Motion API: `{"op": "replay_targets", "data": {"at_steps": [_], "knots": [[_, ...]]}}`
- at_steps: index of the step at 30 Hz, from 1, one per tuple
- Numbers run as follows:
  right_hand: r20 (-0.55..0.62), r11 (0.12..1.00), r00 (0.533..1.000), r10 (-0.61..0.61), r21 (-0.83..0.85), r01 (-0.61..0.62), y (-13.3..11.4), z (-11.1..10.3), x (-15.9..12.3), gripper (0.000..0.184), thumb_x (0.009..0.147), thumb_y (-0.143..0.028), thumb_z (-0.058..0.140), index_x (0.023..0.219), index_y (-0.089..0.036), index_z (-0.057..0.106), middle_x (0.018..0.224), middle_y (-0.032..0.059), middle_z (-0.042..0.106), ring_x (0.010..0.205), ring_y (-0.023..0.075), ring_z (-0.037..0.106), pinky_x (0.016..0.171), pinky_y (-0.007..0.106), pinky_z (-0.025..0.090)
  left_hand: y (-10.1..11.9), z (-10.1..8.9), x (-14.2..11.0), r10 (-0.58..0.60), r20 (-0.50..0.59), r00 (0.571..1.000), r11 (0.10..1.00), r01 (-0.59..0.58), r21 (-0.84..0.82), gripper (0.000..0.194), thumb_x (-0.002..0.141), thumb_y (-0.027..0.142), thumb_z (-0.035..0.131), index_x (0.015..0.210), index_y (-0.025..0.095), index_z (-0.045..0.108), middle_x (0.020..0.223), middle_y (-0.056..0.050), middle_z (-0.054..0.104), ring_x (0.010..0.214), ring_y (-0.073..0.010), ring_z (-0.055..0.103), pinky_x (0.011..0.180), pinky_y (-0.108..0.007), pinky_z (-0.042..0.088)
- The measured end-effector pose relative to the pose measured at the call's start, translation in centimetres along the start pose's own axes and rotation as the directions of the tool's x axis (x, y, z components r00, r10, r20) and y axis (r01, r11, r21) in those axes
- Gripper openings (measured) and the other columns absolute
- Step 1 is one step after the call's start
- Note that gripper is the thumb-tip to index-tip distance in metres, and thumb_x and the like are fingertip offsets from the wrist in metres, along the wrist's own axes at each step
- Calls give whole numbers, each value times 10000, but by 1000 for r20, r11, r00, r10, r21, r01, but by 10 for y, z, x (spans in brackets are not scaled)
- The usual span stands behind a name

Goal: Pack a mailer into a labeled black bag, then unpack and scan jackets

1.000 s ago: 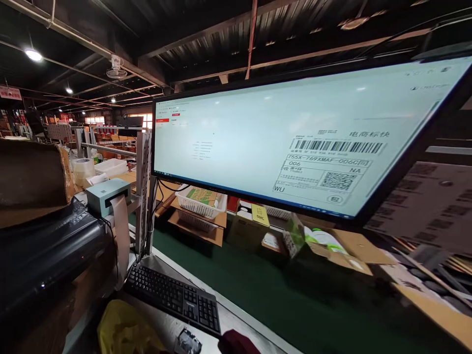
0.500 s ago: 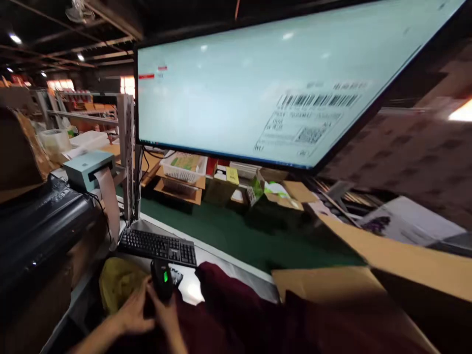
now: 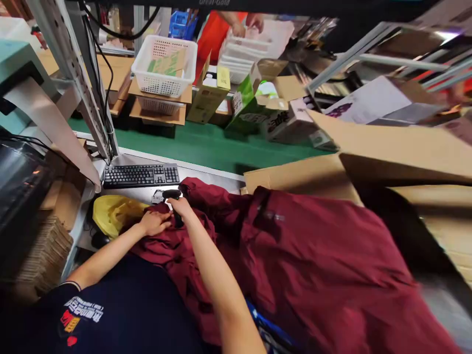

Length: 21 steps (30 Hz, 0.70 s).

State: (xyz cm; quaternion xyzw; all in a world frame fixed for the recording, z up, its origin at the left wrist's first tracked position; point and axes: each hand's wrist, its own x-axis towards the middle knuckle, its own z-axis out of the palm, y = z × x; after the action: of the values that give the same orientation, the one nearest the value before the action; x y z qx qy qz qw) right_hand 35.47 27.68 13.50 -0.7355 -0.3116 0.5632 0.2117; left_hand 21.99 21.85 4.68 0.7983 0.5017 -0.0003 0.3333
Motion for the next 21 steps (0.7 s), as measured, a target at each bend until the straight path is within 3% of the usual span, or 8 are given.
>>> {"op": "replay_targets", "data": {"at_steps": [2,4,7,10,15,21], "knots": [[8,999,999,39,-22,-39,4,8,1,87,829,-179,670,822,-153,588,492,-27,518,447,151,563,410,216,448,-11,-7,16,-56,-104,993,998,60,29,460,1063,331,331,1394,206,624,1280,-133,706,1206,-284,640,1052,-439,489],[5,997,998,69,-35,-68,5,10,1,87,874,-204,639,841,-156,574,493,-26,519,447,146,561,421,212,457,-23,-11,32,-98,-160,982,992,110,65,431,1037,233,355,1348,144,641,1348,-158,664,1266,-277,596,1061,-406,476],[0,995,996,94,-41,-94,4,11,1,88,893,-216,625,859,-159,567,483,-24,523,431,143,548,421,215,460,-36,-1,45,-125,-153,980,985,141,103,491,1026,325,436,1464,130,547,1563,-180,488,1447,-319,427,1158,-477,386],[-9,993,994,111,-32,-111,5,13,3,91,886,-218,634,847,-158,577,468,-17,528,422,145,544,414,216,459,-43,18,47,-170,-120,978,969,188,161,590,1040,452,397,1579,213,430,1658,-142,363,1538,-332,288,1220,-543,279],[-12,988,988,156,-20,-156,9,18,10,122,882,-228,641,804,-159,577,455,2,543,388,142,527,393,215,443,-46,34,49,-201,-94,975,965,213,150,592,1041,509,340,1583,293,440,1692,-93,312,1578,-338,191,1248,-593,183],[-17,987,987,161,-3,-161,13,15,15,125,889,-226,627,805,-175,550,470,-30,523,406,134,537,406,218,467,-38,31,56,-217,-34,976,970,219,109,603,1013,490,401,1589,316,424,1697,-99,298,1592,-359,151,1264,-619,96]]}}
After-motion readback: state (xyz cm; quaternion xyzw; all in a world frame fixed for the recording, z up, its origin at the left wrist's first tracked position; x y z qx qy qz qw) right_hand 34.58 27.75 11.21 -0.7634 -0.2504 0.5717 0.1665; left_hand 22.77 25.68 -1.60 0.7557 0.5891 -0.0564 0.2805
